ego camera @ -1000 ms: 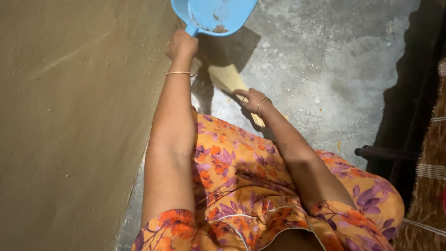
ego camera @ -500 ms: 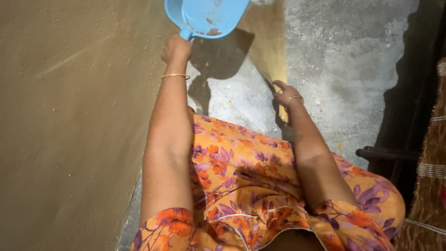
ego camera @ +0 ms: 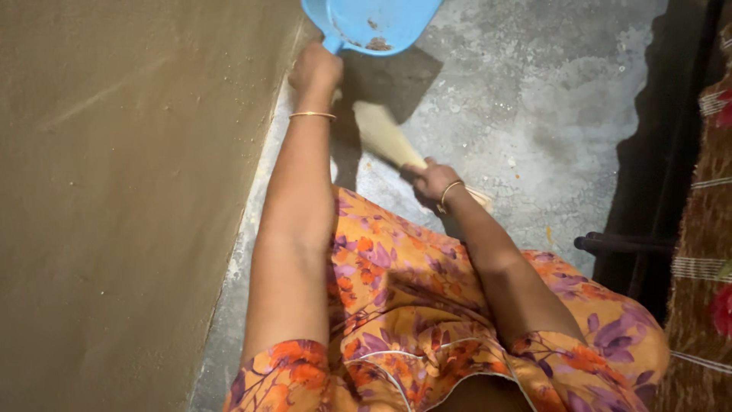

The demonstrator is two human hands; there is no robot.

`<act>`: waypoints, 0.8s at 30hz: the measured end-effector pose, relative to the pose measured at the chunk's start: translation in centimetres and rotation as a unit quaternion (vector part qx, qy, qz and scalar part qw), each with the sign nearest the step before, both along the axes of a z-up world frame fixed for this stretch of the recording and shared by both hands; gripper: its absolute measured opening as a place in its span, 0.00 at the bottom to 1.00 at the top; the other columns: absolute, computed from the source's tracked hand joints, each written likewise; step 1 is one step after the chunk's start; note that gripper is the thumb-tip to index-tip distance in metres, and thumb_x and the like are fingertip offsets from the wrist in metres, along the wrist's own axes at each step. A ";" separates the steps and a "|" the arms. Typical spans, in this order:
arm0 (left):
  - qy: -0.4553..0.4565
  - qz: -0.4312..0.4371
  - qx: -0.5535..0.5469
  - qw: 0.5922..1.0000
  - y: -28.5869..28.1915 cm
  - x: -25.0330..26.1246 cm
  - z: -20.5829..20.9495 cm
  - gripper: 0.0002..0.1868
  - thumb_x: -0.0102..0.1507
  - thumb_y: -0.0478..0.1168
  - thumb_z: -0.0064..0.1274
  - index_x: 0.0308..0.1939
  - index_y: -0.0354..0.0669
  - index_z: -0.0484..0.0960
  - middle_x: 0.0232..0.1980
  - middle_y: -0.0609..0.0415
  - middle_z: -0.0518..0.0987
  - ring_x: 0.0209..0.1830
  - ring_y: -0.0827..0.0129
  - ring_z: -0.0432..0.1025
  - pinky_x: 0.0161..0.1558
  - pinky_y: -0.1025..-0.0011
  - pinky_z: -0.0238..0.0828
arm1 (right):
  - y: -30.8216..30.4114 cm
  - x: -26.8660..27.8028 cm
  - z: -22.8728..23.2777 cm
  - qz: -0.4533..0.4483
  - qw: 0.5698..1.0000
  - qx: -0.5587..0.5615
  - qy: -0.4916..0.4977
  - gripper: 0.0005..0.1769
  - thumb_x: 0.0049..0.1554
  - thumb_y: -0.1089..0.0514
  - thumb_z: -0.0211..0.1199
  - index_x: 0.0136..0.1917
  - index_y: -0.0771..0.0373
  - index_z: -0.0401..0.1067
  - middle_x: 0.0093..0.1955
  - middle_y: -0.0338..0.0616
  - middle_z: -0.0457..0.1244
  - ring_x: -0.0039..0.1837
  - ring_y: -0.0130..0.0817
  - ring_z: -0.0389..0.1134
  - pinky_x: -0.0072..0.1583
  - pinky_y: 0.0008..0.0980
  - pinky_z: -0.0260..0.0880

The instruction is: The person sweeps debris from a floor into a blue dustpan using a short handheld broom while sitting on the ground.

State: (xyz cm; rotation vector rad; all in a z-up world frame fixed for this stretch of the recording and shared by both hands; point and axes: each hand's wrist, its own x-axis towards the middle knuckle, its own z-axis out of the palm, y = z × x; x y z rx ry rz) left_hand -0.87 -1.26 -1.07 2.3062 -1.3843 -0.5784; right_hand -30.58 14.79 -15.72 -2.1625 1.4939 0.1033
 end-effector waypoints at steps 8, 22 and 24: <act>-0.035 -0.025 0.032 0.999 1.0 -1.0 1.7 0.25 0.57 0.56 0.59 0.53 0.48 0.79 0.56 0.48 0.79 0.59 0.49 0.73 0.55 0.49 0.68 | 0.0 -0.6 0.6 0.045 0.994 0.083 0.058 0.28 0.59 0.51 0.53 0.70 0.23 0.67 0.75 0.55 0.57 0.62 0.55 0.69 0.66 0.44 0.70; -0.079 -0.068 0.091 0.990 0.8 1.3 0.0 0.17 0.63 0.45 0.51 0.54 0.47 0.81 0.58 0.43 0.80 0.61 0.47 0.74 0.58 0.50 0.70 | -6.8 -11.2 1.3 -0.287 0.953 0.052 0.081 0.26 0.62 0.40 0.56 0.73 0.26 0.61 0.69 0.59 0.57 0.68 0.62 0.62 0.67 0.52 0.64; -0.077 -0.071 0.086 0.991 0.7 1.4 -0.3 0.18 0.62 0.45 0.51 0.55 0.47 0.81 0.58 0.43 0.80 0.60 0.48 0.74 0.58 0.50 0.69 | -7.1 -11.1 0.3 -0.306 0.949 0.041 0.061 0.27 0.61 0.44 0.55 0.73 0.25 0.62 0.70 0.58 0.57 0.68 0.61 0.63 0.67 0.52 0.65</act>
